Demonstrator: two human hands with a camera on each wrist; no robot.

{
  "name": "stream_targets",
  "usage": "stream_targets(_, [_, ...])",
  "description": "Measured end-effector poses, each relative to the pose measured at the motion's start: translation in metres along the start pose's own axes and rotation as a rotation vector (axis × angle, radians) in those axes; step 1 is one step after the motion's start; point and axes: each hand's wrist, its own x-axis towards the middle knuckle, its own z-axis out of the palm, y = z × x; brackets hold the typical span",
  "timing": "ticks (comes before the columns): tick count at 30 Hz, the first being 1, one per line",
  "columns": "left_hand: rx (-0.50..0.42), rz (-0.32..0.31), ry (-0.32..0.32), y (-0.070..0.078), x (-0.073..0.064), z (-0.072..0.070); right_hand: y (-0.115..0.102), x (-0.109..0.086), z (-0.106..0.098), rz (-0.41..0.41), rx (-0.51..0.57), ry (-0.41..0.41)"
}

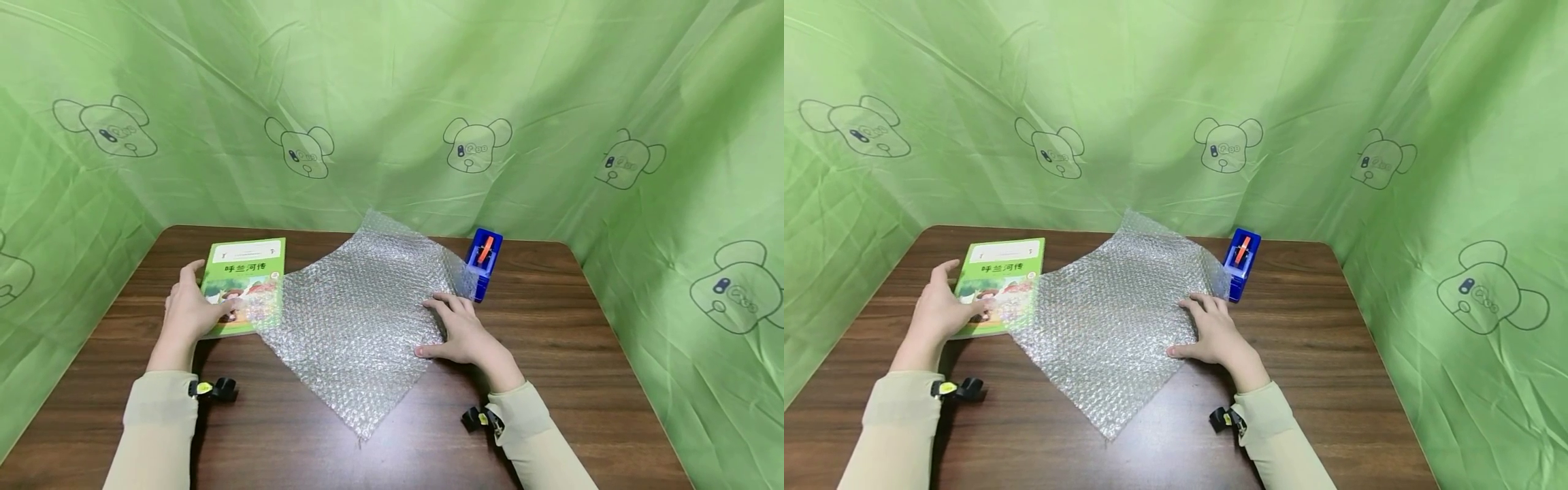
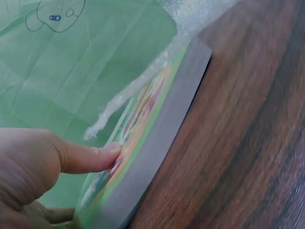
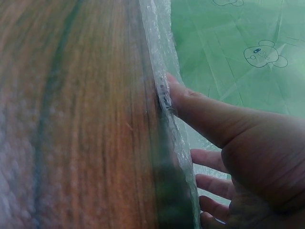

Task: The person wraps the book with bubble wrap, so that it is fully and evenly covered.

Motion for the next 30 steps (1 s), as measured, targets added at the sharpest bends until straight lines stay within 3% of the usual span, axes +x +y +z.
stream_targets(9, [-0.068, -0.097, -0.006, -0.003, -0.001, -0.005, 0.001, 0.001, 0.001, -0.006, 0.003, 0.006])
stream_targets(15, [-0.105, -0.085, 0.034, -0.011, 0.002, -0.002, 0.002, 0.001, 0.001, -0.002, 0.003, 0.004])
stream_targets(21, [-0.246, -0.054, 0.051, -0.018, 0.004, 0.000, 0.002, 0.001, 0.002, -0.002, 0.005, 0.005])
stream_targets(30, [-0.390, -0.051, 0.143, -0.014, 0.004, 0.000, 0.001, 0.001, 0.001, 0.006, 0.005, -0.001])
